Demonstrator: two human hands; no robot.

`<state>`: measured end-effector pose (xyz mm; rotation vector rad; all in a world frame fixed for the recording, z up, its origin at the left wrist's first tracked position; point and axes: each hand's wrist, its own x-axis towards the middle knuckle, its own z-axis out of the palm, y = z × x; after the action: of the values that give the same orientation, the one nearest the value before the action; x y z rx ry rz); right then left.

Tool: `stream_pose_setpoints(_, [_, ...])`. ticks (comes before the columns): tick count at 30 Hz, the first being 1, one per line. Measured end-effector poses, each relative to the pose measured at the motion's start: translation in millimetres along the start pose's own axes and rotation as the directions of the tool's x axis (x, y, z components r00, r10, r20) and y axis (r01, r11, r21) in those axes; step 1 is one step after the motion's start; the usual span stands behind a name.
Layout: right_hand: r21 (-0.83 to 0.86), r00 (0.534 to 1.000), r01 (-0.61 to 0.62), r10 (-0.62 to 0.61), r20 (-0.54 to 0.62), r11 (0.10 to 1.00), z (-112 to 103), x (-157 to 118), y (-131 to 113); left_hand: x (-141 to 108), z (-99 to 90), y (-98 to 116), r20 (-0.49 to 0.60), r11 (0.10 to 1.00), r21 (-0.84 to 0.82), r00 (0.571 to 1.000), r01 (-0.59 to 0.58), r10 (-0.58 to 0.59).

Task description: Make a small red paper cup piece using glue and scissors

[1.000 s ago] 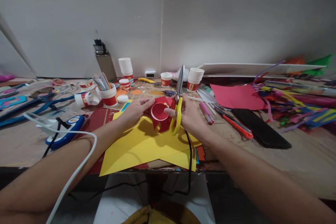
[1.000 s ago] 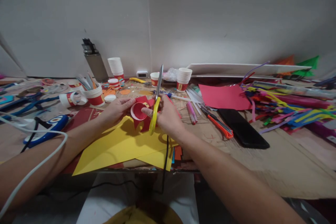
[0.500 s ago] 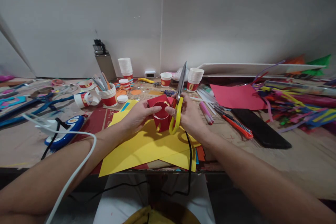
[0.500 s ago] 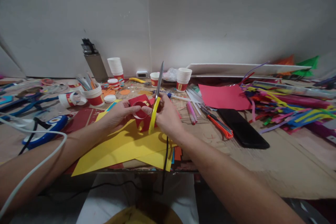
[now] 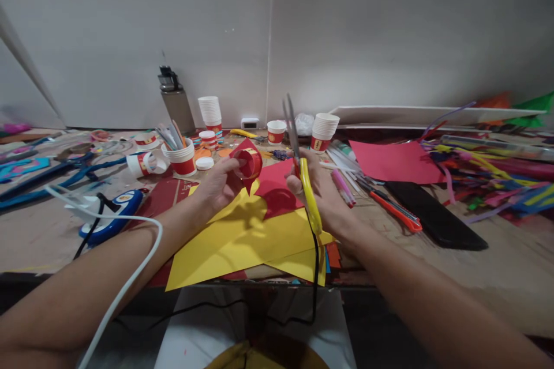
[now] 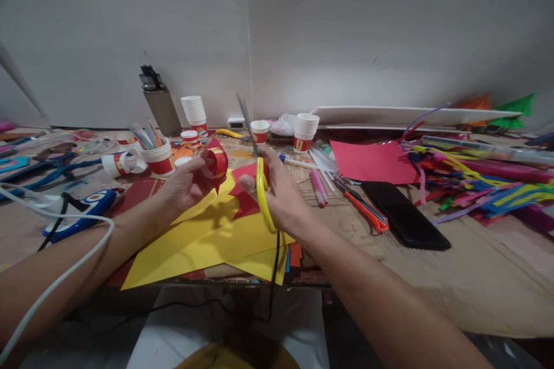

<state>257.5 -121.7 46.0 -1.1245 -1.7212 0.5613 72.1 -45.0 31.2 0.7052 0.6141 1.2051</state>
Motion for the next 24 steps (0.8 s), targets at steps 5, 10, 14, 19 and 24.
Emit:
stream_pose_setpoints(5, [-0.159, 0.999, -0.017, 0.022, 0.033, 0.987, 3.9, 0.3, -0.8, -2.3, 7.2, 6.7, -0.128, 0.992, -0.116, 0.991, -0.051, 0.036])
stream_pose_setpoints(10, [-0.193, 0.995, -0.019, 0.037, 0.088, 0.981, 10.0, 1.8, 0.8, -3.2, 21.6, 9.3, -0.060, 0.979, -0.148, 0.990, -0.138, 0.131])
stream_pose_setpoints(14, [-0.144, 0.993, -0.035, 0.051, 0.108, 0.989, 12.1, 3.7, 4.7, 1.5, 35.6, 9.8, -0.091, 0.970, -0.171, 0.983, -0.172, 0.158])
stream_pose_setpoints(19, [-0.110, 0.997, -0.051, 0.057, 0.052, 0.993, 10.5, 4.5, 11.2, 12.7, 53.1, 8.6, -0.169, 0.958, -0.210, 0.972, -0.197, 0.163])
stream_pose_setpoints(24, [-0.043, 0.991, -0.129, 0.130, 0.020, 0.991, 6.2, 6.1, 13.3, 25.4, 72.7, 0.6, -0.199, 0.946, -0.233, 0.963, -0.226, 0.181])
